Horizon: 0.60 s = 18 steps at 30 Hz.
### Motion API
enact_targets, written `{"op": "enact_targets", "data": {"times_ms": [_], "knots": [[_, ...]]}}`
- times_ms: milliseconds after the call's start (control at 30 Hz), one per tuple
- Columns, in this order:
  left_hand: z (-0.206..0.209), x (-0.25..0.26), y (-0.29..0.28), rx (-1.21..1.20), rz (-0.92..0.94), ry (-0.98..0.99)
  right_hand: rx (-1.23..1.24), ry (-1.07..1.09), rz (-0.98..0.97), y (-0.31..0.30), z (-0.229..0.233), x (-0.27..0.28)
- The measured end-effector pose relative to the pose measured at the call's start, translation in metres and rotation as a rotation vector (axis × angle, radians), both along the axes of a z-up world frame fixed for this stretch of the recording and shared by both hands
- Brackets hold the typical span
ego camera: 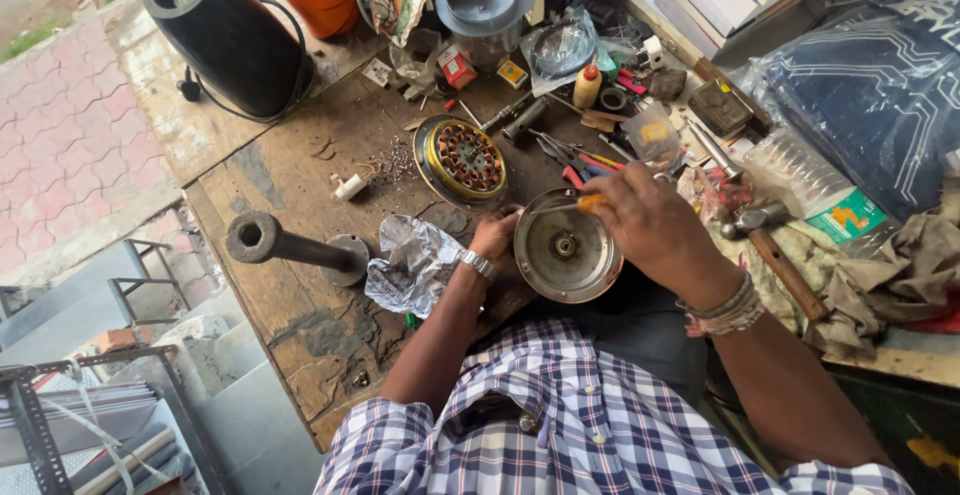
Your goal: The person assembles a circular metal cover onto a stator-like component, uses a hammer to tap the cover into place, and then uses a screwdriver to tighten screws around the perimeter. The person also handles a small green screwdriver and adjusts wires on the component.
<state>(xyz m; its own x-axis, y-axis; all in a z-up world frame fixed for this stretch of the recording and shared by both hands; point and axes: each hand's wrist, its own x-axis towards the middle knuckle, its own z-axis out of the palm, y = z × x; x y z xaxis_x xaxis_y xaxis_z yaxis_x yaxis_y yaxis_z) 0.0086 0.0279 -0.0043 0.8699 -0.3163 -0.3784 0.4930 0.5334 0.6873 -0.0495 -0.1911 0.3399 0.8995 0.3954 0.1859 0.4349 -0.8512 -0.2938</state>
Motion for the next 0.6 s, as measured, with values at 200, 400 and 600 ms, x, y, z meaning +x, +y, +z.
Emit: {"op": "enact_targets", "data": {"times_ms": [200,400,600], "knots": [[-0.018,0.002,-0.022,0.359,0.479,0.038,0.253,-0.084,0.013,-0.005,-0.019,-0.001],[-0.004,-0.019,-0.012,0.733,0.236,-0.209,0.338,-0.246,-0.194,-0.031,-0.035,-0.006],[-0.004,-0.013,-0.004,0.854,0.045,-0.220,0.428,-0.304,-0.280,-0.072,-0.093,0.009]]}}
